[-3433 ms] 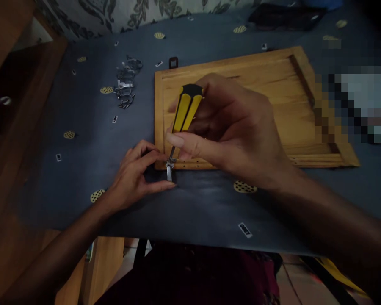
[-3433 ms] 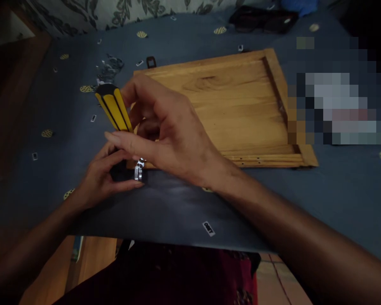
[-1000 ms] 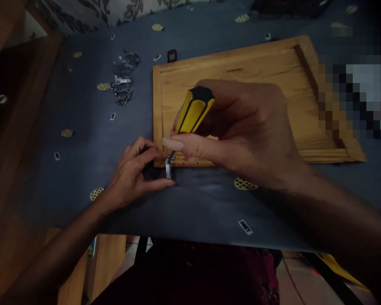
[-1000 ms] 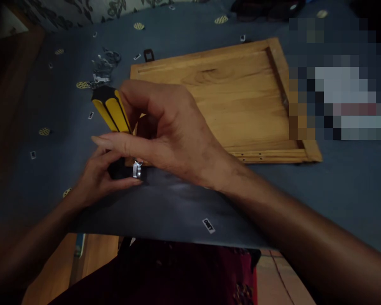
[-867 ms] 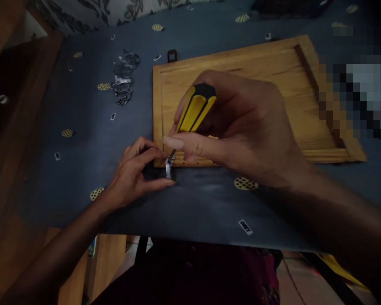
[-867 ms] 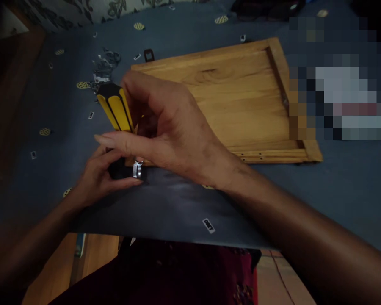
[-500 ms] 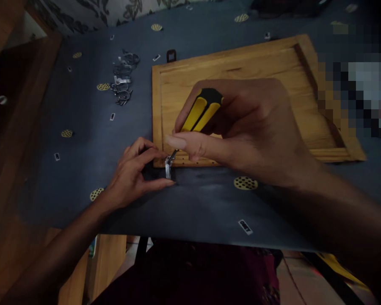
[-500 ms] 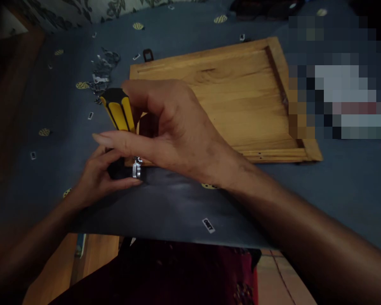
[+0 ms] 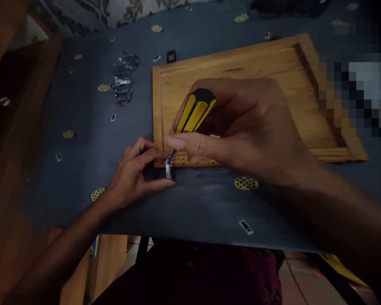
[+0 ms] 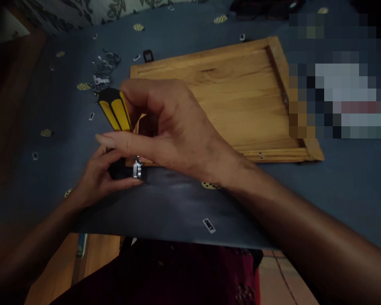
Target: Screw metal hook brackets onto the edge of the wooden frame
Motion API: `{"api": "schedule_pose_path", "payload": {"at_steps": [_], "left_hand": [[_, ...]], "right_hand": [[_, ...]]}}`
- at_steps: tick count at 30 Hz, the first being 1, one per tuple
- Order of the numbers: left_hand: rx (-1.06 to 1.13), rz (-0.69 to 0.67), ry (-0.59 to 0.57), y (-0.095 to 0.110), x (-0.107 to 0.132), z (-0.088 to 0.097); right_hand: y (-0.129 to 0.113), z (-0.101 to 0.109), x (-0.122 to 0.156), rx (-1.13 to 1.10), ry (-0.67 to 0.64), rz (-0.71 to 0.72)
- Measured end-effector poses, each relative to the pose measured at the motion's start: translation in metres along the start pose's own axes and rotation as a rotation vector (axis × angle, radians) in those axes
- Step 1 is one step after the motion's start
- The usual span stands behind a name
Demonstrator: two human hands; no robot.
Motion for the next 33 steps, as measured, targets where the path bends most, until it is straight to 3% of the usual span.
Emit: {"api": "schedule_pose_path", "payload": {"at_steps": [4,7,10,15,28,33], "left_hand": [[0.017,-0.023,0.007,0.0,0.001,-0.001],[0.036,-0.029,0.023,-0.001,0.001,-0.001],[0.04,-0.035,0.017,-0.002,0.001,-0.002],[0.054,-0.046,0.008,-0.001,0.001,-0.001],[0.044,-0.013,0.004,0.002,0.0,-0.001],[0.03,-0.027,0.004,0.002,0.0,-0.001]], "right_hand": [[0.0,-0.005,-0.001,0.042,0.073,0.049],[-0.003,-0.005,0.001,0.056,0.255,0.145],[-0.004,-0.003,0.0,0.167,0.397,0.146],[0.0,-0.006,0.0,0.169,0.353,0.213],[0.005,-0.013,0.005,0.099,0.317,0.098],[0.001,-0.009,0.005,0.11,0.23,0.088]]}}
Point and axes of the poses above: each hand's wrist, its own x-axis away from the middle knuckle, its own z-axis out of the back of the hand, y = z × x, the point moved 1 cm from there along -x, towards the middle knuckle, and after that the axes turned 7 degrees about x, right-handed, at the moved point
